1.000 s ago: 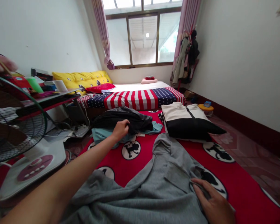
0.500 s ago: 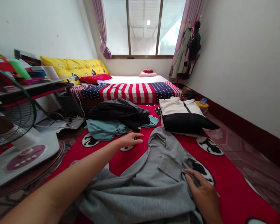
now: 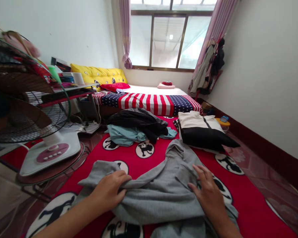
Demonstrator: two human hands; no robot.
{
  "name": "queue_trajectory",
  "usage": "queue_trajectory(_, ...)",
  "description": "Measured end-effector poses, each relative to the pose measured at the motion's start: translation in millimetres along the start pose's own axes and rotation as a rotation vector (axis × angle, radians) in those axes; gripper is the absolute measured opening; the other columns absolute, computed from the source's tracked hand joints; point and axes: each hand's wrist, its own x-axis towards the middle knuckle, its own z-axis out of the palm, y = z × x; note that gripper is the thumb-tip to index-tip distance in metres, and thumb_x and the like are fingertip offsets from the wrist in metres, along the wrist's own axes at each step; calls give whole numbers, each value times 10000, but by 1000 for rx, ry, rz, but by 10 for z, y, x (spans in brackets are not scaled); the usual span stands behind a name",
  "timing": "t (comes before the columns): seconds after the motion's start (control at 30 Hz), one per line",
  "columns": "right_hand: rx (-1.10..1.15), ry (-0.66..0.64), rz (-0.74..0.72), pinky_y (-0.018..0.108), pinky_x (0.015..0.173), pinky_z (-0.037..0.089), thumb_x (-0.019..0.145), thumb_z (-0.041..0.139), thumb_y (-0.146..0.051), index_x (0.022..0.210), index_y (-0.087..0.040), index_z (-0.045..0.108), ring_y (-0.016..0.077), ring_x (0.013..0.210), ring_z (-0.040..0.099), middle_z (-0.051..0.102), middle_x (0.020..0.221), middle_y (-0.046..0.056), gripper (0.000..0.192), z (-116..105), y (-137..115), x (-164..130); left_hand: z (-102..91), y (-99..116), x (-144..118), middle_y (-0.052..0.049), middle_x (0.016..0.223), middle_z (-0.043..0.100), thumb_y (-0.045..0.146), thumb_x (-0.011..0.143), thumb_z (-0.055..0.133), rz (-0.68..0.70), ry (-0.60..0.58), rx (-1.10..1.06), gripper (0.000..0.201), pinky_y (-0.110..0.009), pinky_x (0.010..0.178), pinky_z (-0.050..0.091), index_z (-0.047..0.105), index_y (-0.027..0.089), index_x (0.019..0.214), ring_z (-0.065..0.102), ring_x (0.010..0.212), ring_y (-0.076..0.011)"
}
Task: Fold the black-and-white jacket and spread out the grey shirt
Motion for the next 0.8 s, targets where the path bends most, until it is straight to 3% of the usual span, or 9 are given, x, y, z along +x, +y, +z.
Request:
queue_trajectory(0.1, -51, -228, 18, 301, 624, 491, 799, 538, -246, 1419, -298, 350, 188, 770, 653, 503, 1311, 81, 650, 33, -152, 151, -50, -65, -54, -55, 1045, 653, 151, 737, 497, -19, 38, 30, 323, -352, 846, 466, 683, 252, 981, 612, 980, -236)
queue_trajectory(0.2, -140, -397, -38, 274, 626, 439, 815, 495, -215, 1045, -245, 627, 182, 733, 647, 630, 1040, 47, 267, 2, -155, 294, -86, -161, -80, -57, 969, 664, 189, 783, 503, -30, 57, 38, 216, -341, 811, 465, 692, 228, 881, 620, 933, -235)
queue_trajectory(0.27, -95, -467, -74, 271, 635, 417, 825, 443, -198, 785, -216, 618, 186, 726, 637, 653, 844, 37, 180, -88, -53, 393, -101, -241, -108, -54, 932, 678, 224, 830, 489, -18, 99, 3, 200, -326, 804, 464, 687, 220, 846, 627, 922, -228)
queue_trajectory(0.33, 14, -423, -64, 275, 641, 409, 827, 427, -235, 716, -216, 583, 191, 708, 625, 649, 728, 32, 193, -224, 101, 495, -118, -309, -154, -52, 952, 697, 269, 875, 465, -11, 186, -61, 224, -313, 820, 461, 682, 223, 902, 634, 937, -222)
queue_trajectory(0.43, 51, -156, 53, 295, 628, 399, 823, 444, -357, 735, -219, 590, 196, 653, 596, 650, 699, 35, 219, -419, 272, 626, -183, -309, -251, -47, 976, 709, 345, 908, 440, -23, 307, -130, 260, -301, 809, 455, 659, 233, 991, 643, 918, -218)
queue_trajectory(0.53, 33, -19, 53, 305, 638, 413, 810, 468, -357, 813, -205, 616, 182, 635, 582, 671, 822, 54, 212, -434, 183, 680, -301, -135, -353, -14, 844, 696, 379, 922, 417, -6, 264, -170, 269, -275, 723, 441, 649, 246, 947, 634, 800, -196)
queue_trajectory(0.63, 144, -162, -105, 301, 669, 463, 799, 481, -250, 1108, -184, 600, 142, 625, 589, 634, 1145, 99, 337, -222, -159, 669, -418, 124, -452, 8, 793, 678, 372, 927, 421, 61, 134, -219, 254, -255, 677, 423, 644, 252, 925, 614, 743, -174)
queue_trajectory(0.7, 141, -273, -189, 300, 673, 484, 761, 505, -164, 1352, -225, 467, 141, 668, 617, 491, 1393, 117, 595, -26, -420, 673, -461, 261, -526, 9, 813, 685, 367, 926, 431, 111, 56, -243, 246, -244, 685, 429, 649, 256, 910, 612, 750, -167)
queue_trajectory(0.8, 14, -375, -256, 285, 661, 480, 665, 497, -24, 1490, -308, 267, 171, 808, 652, 285, 1553, 91, 903, 220, -672, 738, -466, 335, -659, 10, 886, 702, 378, 909, 471, 131, -13, -240, 218, -229, 731, 456, 665, 284, 941, 620, 804, -167)
